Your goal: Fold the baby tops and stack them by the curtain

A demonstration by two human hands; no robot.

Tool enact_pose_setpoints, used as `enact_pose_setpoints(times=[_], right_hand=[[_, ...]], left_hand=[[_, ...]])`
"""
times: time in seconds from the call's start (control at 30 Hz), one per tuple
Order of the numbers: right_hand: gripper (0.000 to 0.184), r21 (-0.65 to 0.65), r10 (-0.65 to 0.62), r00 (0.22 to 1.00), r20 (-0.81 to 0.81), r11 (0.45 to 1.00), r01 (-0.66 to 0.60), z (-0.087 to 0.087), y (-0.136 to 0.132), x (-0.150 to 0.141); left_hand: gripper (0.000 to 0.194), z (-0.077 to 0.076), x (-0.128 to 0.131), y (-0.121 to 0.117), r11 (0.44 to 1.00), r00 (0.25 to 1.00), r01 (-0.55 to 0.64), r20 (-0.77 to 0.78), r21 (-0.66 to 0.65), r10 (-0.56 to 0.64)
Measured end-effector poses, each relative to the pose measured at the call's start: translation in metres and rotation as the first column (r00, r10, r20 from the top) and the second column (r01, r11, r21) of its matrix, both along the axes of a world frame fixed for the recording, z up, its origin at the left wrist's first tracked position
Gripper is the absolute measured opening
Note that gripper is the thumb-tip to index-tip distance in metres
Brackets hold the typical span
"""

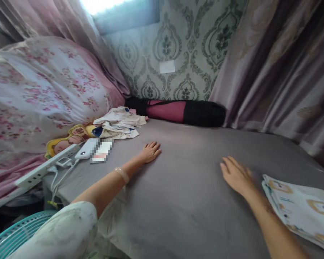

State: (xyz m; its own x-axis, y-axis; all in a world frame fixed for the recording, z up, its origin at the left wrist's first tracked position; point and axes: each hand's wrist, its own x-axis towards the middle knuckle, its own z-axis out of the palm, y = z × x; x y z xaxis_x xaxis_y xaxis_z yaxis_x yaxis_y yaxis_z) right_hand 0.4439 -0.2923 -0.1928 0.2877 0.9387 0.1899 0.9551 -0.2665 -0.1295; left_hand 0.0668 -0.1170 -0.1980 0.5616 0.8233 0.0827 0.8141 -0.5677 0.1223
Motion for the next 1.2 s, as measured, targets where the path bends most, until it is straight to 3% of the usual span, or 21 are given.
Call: enact_pose_setpoints(times=[0.1,0.2,0.27,0.4,0.63,0.77,0.93,1.2], right_hand=[[0.057,-0.074,0.096,0.992,-0.078,0.992,-0.102,0.001,0.036,-0.066],[0.056,-0.152,0.160,0.978,-0.136,0.972,-0.180,0.003,0.058,-0.129],[0.056,-0.185,0.174,0.972,-0.156,0.962,-0.202,0.003,0.063,-0.164],[0.058,-0.166,0.226,0.966,-0.122,0.955,-0.245,-0.006,0.060,-0.204],[0.059,-0.039,0.254,0.967,-0.006,0.966,-0.254,-0.024,0.055,-0.208],[0.058,-0.042,0.242,0.970,-0.014,0.969,-0.243,-0.022,0.055,-0.210],[0.057,-0.041,0.234,0.972,-0.018,0.971,-0.235,-0.019,0.054,-0.212],[0.055,-0.009,0.237,0.970,-0.053,0.971,-0.238,-0.015,0.052,-0.215]], left_hand=[[0.054,0.005,-0.006,0.010,0.998,0.998,0.057,0.039,-0.022,-0.056],[0.046,0.016,-0.019,0.031,0.981,0.988,0.125,0.108,-0.145,-0.110],[0.039,0.025,-0.035,0.046,0.986,0.984,0.056,0.176,-0.158,-0.028],[0.037,0.048,-0.082,0.076,0.969,0.937,-0.246,0.256,-0.004,0.239],[0.041,0.098,-0.180,0.108,0.802,0.801,-0.571,0.332,0.175,0.498],[0.040,0.113,-0.217,0.117,0.687,0.723,-0.688,0.299,0.233,0.622],[0.042,0.118,-0.236,0.122,0.671,0.709,-0.705,0.248,0.231,0.660],[0.042,0.116,-0.236,0.127,0.669,0.696,-0.705,0.052,0.236,0.716]])
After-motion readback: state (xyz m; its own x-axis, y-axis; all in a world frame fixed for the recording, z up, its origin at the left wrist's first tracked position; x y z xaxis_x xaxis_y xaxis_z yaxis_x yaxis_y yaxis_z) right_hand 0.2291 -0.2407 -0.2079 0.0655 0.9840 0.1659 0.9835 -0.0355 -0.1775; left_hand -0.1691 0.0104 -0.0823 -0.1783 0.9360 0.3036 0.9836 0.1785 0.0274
